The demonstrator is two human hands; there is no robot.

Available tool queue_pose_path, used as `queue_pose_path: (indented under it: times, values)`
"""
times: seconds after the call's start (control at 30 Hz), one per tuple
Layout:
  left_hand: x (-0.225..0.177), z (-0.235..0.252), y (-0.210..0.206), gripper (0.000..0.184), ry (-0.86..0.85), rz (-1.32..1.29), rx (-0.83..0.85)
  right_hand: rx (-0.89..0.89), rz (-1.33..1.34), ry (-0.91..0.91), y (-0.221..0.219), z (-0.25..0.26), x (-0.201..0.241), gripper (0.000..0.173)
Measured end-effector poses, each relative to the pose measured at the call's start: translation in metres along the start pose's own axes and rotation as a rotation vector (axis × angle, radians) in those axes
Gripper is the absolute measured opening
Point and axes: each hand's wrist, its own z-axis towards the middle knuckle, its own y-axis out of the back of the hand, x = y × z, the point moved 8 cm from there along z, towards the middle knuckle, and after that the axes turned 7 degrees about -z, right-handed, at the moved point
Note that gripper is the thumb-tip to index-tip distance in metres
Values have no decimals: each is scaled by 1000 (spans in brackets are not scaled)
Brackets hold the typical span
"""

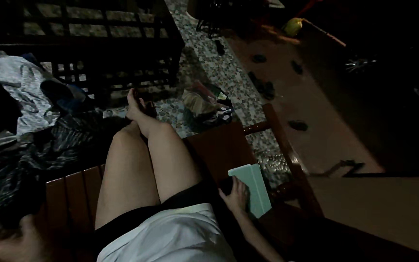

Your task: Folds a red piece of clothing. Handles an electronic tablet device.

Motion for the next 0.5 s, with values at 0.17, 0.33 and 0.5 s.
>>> queue_pose_path:
  times: [0.17, 0.33, 0.5]
  values:
    - [-67, -47, -111, 60, -162, -215, 449, 126, 29, -91, -20, 5, 46, 97]
    - [-133, -78, -164, 42, -348, -240, 692, -106, 99, -62, 8, 26, -2, 63]
    - [-185, -105, -211, 37, -283, -146, 1018, 126, 258, -549, 2, 60, -157, 90]
